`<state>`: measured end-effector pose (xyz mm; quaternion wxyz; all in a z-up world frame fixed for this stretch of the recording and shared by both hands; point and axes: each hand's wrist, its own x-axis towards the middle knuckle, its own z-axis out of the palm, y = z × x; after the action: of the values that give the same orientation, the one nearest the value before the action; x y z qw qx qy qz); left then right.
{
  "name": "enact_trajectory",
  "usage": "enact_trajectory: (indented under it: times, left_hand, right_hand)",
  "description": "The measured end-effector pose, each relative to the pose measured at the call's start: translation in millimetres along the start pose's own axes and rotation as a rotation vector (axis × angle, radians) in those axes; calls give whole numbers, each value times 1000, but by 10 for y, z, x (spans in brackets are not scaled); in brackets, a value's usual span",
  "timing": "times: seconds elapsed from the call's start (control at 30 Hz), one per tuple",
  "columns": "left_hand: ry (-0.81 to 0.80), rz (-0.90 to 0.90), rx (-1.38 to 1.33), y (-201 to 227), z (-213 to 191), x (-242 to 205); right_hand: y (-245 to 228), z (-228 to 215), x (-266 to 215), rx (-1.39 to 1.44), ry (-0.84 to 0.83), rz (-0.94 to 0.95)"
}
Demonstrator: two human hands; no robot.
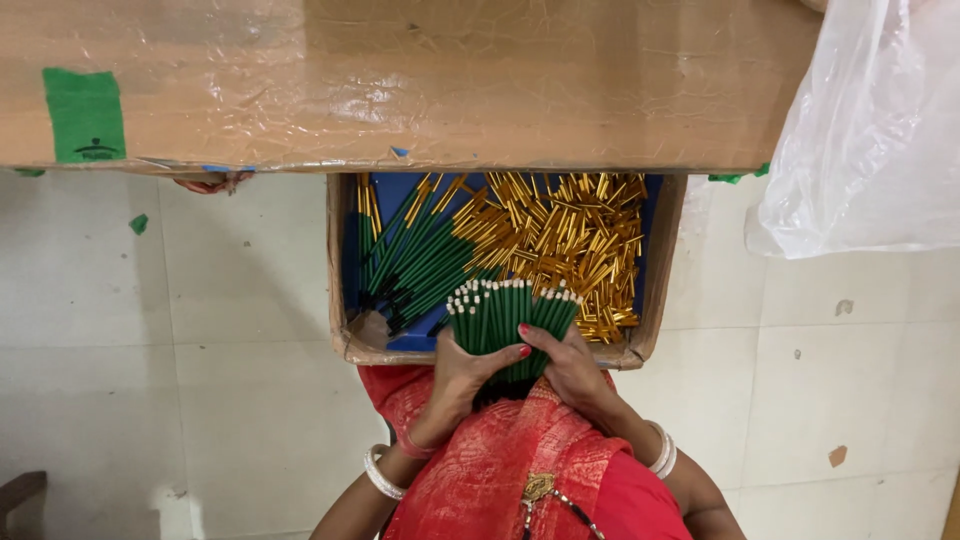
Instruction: The person takes green sticks with white tips from a cardboard box and places them into a blue tray. They then pick up gold-colored metallic pieces from the tray and attach them to the ends of the green sticks.
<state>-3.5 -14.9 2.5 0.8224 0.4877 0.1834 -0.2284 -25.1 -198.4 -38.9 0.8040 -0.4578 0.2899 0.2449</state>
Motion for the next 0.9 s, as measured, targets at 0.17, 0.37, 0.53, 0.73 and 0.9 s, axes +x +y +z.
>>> enact_trajectory:
  times: [0.17, 0.37, 0.53, 0.73, 0.9]
  left_hand:
    - [85, 27, -17, -235, -24, 57]
    - [64, -3, -180, -184, -83, 38]
    - [68, -30, -209, -186, -106, 21]
    - [25, -61, -283, -155, -162, 71]
    - [36, -140, -388, -274, -287, 133]
  right_hand:
    - [-30, 61, -23, 69, 52, 20]
    - [-49, 98, -32, 22, 5, 22]
    - [66, 83, -44, 12, -8, -47]
    - [-156, 195, -46, -91, -54, -208]
    - [-276, -61, 27, -899, 34, -825]
